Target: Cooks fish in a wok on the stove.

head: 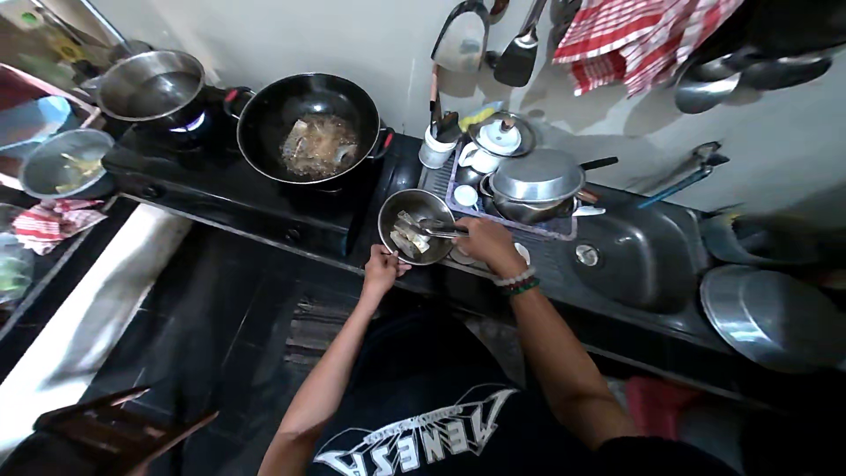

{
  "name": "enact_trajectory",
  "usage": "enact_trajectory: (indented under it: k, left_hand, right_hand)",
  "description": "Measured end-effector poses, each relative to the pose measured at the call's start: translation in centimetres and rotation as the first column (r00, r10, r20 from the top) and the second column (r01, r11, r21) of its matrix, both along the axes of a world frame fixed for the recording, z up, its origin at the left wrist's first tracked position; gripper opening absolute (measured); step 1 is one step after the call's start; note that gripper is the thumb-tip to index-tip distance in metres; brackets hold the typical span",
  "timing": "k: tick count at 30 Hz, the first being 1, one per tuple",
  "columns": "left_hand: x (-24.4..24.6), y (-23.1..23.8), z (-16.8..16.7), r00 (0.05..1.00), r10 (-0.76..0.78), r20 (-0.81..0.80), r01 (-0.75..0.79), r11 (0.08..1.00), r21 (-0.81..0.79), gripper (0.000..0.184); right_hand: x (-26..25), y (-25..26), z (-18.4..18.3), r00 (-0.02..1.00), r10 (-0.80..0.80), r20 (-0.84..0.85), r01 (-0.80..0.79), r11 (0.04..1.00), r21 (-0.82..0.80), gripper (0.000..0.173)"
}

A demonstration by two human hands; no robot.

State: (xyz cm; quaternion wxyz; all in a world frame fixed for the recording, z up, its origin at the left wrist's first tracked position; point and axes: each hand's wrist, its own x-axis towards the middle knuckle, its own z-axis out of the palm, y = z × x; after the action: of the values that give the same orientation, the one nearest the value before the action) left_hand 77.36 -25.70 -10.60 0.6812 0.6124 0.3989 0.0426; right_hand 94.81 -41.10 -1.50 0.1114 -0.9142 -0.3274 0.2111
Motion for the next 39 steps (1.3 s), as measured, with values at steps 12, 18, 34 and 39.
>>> enact_trajectory:
  k: [12,18,34,39]
  left_hand:
    - [-0.1,-0.7,0.1,0.997,0.064,0.05,-0.062,0.998,-0.025,0.028]
    - [-0.1,-0.6,0.5,0.997,0.056,0.046,-0.055,0.998,-0.025,0.028]
    - [0.1,-0.7,-0.1,0.999,0.033,0.029,-0.032,0.999,-0.014,0.026]
    - [0.2,-0.6,-0.2,0.999,0.04,0.026,-0.039,0.999,-0.021,0.026]
  right_hand:
    - [-3.5,1.6,0.9,0.996,0.034,-0.083,-0.057,0.955,-0.29,0.042]
    - [-3.4,2.1,0.8,0.997,0.044,-0.058,-0.059,0.956,-0.287,0.046]
    - [-3.0,1.7,-2.3,1.0,0.01,-0.004,-0.01,0.989,-0.146,0.032]
    - [-3.4,1.8,-2.0,0.999,0.035,0.004,-0.034,0.983,-0.182,0.031]
